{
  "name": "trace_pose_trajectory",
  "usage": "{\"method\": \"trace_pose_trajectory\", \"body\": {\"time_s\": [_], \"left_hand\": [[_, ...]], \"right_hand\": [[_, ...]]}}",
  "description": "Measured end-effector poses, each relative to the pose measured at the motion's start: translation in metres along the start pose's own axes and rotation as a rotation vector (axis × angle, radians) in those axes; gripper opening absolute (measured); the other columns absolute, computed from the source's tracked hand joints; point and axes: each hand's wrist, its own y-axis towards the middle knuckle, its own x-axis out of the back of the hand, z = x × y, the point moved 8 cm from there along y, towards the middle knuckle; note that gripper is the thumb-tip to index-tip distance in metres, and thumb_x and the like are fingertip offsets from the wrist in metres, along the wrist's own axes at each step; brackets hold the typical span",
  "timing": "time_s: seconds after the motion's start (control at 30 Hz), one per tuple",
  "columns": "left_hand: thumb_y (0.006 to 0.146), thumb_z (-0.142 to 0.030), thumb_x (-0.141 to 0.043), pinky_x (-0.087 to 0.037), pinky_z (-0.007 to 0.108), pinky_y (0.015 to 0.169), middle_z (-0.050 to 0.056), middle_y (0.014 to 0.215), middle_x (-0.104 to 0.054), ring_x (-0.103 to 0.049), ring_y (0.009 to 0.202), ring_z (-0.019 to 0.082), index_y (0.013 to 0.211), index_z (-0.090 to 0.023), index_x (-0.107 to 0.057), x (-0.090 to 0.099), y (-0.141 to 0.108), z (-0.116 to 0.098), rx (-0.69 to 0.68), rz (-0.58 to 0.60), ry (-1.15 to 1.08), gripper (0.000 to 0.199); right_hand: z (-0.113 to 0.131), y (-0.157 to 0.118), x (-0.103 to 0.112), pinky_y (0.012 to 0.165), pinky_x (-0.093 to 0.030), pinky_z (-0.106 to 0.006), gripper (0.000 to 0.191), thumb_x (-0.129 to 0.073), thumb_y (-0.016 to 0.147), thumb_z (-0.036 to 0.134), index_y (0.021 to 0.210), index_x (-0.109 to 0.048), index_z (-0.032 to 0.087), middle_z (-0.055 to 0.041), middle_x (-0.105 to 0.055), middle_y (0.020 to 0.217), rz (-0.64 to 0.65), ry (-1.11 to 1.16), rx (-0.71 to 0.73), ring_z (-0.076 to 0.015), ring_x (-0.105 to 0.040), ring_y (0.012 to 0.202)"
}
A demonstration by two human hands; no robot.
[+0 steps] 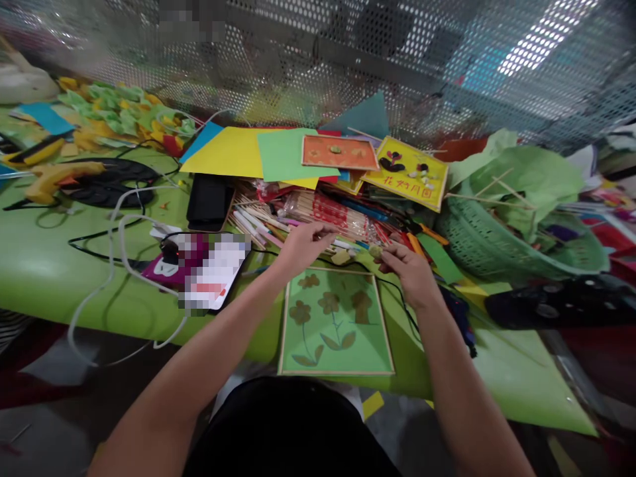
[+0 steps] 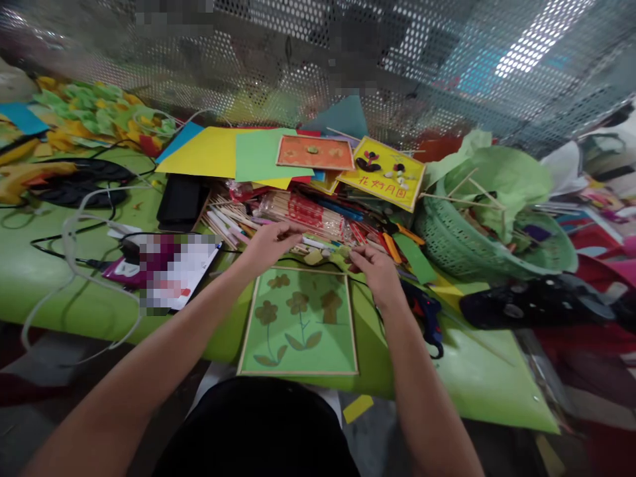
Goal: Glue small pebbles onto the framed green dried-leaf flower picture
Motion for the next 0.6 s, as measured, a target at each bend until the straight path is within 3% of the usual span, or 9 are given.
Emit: {"method": "trace_pose_trajectory", "body": {"time_s": [0.2, 0.4, 0.6], "left_hand": [[0.089, -0.033, -0.057, -0.049, 0.029, 0.080, 0.006, 0.093, -0.076, -0.067, 0.087, 0.019, 0.099, -0.014, -0.074, -0.032, -0.007, -0.008, 0.084, 0.176, -0.204, 0.028], [0.085, -0.032, -0.067, -0.050, 0.029, 0.078, 0.009, 0.092, -0.076, -0.067, 0.082, 0.017, 0.100, -0.012, -0.074, -0.053, -0.012, -0.005, 0.172, 0.258, -0.437, 0.026], [0.073, -0.025, -0.080, -0.051, 0.028, 0.078, 0.007, 0.085, -0.074, -0.066, 0.077, 0.014, 0.092, -0.011, -0.073, -0.056, -0.011, 0.002, 0.172, 0.259, -0.537, 0.025]], "right_hand": [[0.017, -0.016, -0.015, 0.065, -0.051, -0.028, 0.030, -0.079, 0.074, 0.047, 0.087, -0.074, 0.020, -0.0006, -0.070, 0.074, 0.093, 0.386, -0.091, -0.0122, -0.061, 0.061], [0.036, -0.024, -0.021, 0.065, -0.052, -0.029, 0.029, -0.080, 0.074, 0.043, 0.092, -0.075, 0.020, -0.0016, -0.072, 0.079, 0.120, 0.335, -0.015, -0.0148, -0.063, 0.068], [0.054, -0.030, -0.018, 0.073, -0.054, -0.031, 0.022, -0.077, 0.078, 0.032, 0.097, -0.073, 0.021, -0.0029, -0.073, 0.087, 0.057, 0.154, 0.188, -0.0160, -0.066, 0.075]]}}
